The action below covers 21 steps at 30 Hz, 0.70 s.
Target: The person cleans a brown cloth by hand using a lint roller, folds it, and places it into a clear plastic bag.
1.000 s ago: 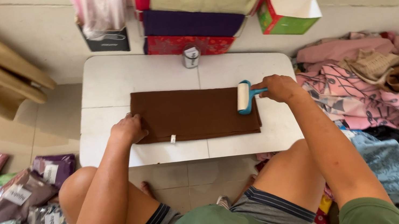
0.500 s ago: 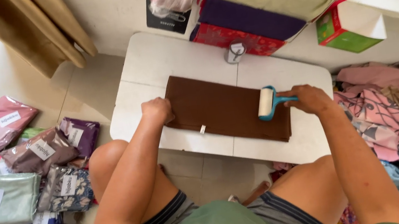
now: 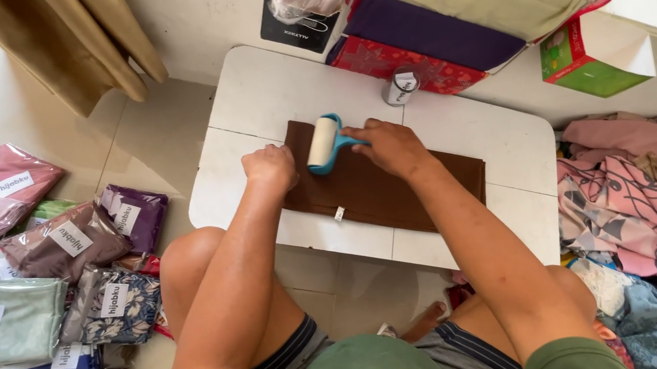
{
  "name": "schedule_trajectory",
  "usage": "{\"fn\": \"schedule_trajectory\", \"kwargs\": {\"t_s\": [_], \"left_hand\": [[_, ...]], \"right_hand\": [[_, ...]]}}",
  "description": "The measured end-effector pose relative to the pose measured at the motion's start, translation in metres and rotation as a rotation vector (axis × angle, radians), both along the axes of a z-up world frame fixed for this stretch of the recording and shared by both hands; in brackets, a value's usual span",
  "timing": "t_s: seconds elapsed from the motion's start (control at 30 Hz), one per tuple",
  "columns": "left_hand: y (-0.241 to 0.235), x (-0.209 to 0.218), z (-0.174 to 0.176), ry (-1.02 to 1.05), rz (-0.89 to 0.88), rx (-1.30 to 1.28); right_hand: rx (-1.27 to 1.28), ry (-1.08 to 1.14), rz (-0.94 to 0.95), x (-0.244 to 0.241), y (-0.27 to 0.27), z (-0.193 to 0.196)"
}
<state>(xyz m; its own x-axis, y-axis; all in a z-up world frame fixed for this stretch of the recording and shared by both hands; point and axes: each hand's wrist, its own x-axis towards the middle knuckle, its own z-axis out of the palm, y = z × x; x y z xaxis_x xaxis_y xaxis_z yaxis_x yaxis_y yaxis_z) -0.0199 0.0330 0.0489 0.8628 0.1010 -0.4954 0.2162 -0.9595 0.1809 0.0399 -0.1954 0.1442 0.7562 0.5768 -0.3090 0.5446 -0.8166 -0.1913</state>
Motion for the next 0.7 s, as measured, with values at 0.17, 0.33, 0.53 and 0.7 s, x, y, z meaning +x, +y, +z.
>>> {"fn": "schedule_trajectory", "kwargs": {"t_s": [0.17, 0.33, 0.53, 0.7], "left_hand": [[0.005, 0.004, -0.029, -0.033, 0.011, 0.005], [0.010, 0.003, -0.030, -0.067, -0.006, 0.025], [0.011, 0.005, -0.027, -0.049, 0.008, 0.036], [0.014, 0.002, -0.021, -0.190, -0.084, 0.052]], "right_hand": [[-0.117, -0.070, 0.099, 0.009, 0.008, -0.003], [-0.153, -0.135, 0.146, 0.010, 0.030, 0.001], [0.013, -0.074, 0.147, 0.005, 0.051, -0.013], [-0.022, -0.041, 0.106, 0.010, 0.030, -0.004]]}}
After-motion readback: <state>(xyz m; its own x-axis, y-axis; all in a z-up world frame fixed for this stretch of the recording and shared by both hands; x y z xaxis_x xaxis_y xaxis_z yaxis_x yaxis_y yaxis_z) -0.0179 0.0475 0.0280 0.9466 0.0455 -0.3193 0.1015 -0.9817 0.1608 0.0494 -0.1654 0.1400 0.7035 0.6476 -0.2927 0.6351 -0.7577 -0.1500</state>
